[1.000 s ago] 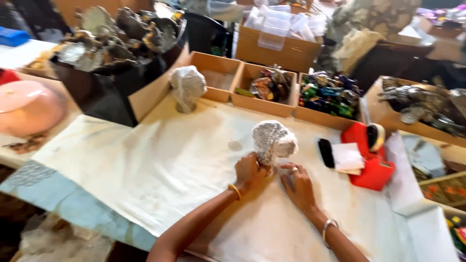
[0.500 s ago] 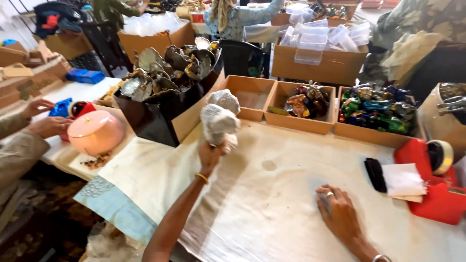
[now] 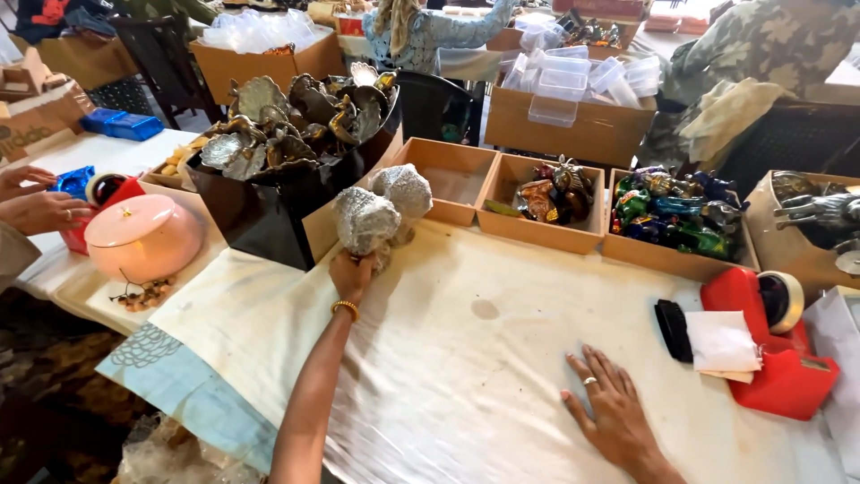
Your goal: Cleaning and dusting small metallic ornaments and decorative items using a small brush and cloth.
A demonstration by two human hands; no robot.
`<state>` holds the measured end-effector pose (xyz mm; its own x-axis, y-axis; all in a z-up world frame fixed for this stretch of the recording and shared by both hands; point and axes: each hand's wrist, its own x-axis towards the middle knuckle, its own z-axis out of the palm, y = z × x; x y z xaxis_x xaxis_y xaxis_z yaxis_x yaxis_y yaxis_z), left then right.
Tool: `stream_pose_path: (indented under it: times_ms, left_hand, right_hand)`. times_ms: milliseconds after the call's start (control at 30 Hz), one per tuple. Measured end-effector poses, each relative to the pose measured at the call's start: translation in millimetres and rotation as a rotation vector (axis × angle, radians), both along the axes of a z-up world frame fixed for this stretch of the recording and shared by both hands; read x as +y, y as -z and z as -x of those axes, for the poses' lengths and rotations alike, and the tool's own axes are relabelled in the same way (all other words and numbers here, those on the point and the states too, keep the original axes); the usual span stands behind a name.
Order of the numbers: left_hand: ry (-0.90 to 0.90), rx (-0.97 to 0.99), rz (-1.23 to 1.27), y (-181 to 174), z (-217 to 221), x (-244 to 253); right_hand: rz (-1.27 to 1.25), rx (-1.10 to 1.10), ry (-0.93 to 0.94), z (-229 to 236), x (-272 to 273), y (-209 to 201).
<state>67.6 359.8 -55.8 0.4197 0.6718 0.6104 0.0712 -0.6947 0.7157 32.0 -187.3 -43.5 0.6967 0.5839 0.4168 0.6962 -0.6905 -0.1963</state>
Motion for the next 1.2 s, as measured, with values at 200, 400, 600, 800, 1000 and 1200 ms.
stream_pose_path:
  times_ms: [200,400,600,800,1000,1200]
  left_hand:
    - [-0.091,0.075,-0.004,5.5,-3.0,4.4]
    - [-0.039,0.040,0.047,-3.8,-15.8,1.7]
    - [-0.101,0.074,0.070,0.9,-17.8,-2.1]
    - [0.113,0.110,0.193,-0.3,-22.3,27.7]
    - [0.440,0.900,0.087,-64.5,33.8,43.7]
    - [0.000,0.528,-0.822,-184.0,96.0,-8.6]
  right_hand:
    - [0.020,0.051,0.016,5.9,-0.1,-8.5]
    - [0.019,0.048,0.016,7.9,0.9,-10.7]
    - [-0.009,0.022,0.003,8.8,1.9,-9.1]
    - [-0.002,0.027,0.008,4.9,0.7,-5.0]
    - [-0.080,-0.082,-0.027,-7.8,-0.4,16.9]
    - [-0.055,-0.043,0.001,-2.2,-1.2,9.3]
